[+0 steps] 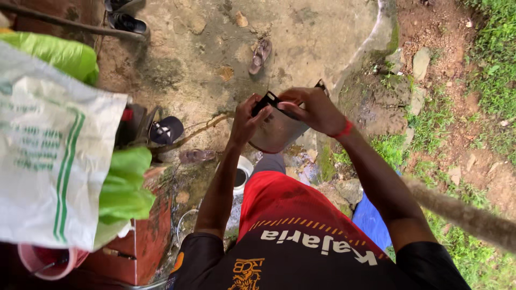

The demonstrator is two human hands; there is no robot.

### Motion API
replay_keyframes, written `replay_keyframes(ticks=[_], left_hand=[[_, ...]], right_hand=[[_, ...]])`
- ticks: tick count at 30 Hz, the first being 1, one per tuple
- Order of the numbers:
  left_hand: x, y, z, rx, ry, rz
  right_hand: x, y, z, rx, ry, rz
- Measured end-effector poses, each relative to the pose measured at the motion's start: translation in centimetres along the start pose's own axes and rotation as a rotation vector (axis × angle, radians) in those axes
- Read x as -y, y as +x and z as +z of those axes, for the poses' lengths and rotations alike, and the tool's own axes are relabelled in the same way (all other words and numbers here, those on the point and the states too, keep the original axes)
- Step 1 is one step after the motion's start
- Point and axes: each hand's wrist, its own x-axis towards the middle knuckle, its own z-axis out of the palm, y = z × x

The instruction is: The person cleans a face shield and a safety helmet by wiping them with a red cloth and rinsing them in a bucket of water.

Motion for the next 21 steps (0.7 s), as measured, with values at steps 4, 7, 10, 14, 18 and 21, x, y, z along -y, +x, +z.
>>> replay_keyframes(ticks=[4,7,10,14,18,21], left_hand=[[-3.4,12.1,-1.2,-0.088,-0.117,0.025],[-6.6,21.0,-3.5,-0.074,-0.098,0.047],[-8.2,27.4,-5.0,-0.075,-0.186,-0.006],[-6.8,39.4,-8.9,-0.246,-0.403,-0.099],[-0.6,51.0,-11.4,-0.145,-0.599,-0.094],[2.6,59.3,-11.7,-0.141,-0.728,-0.122]], right_hand=[[-4.3,11.2,-5.4,0.02,-0.135,0.178],[-6.4,15.0,-9.9,0.05,0.047,-0.073],[-9.7,19.6,-15.4,0.107,0.009,0.002],[-15.0,25.1,-23.1,0.202,0.057,0.012],[-21.9,32.4,-30.1,0.32,0.1,0.109],[-26.4,38.4,-35.3,0.412,0.083,0.175]])
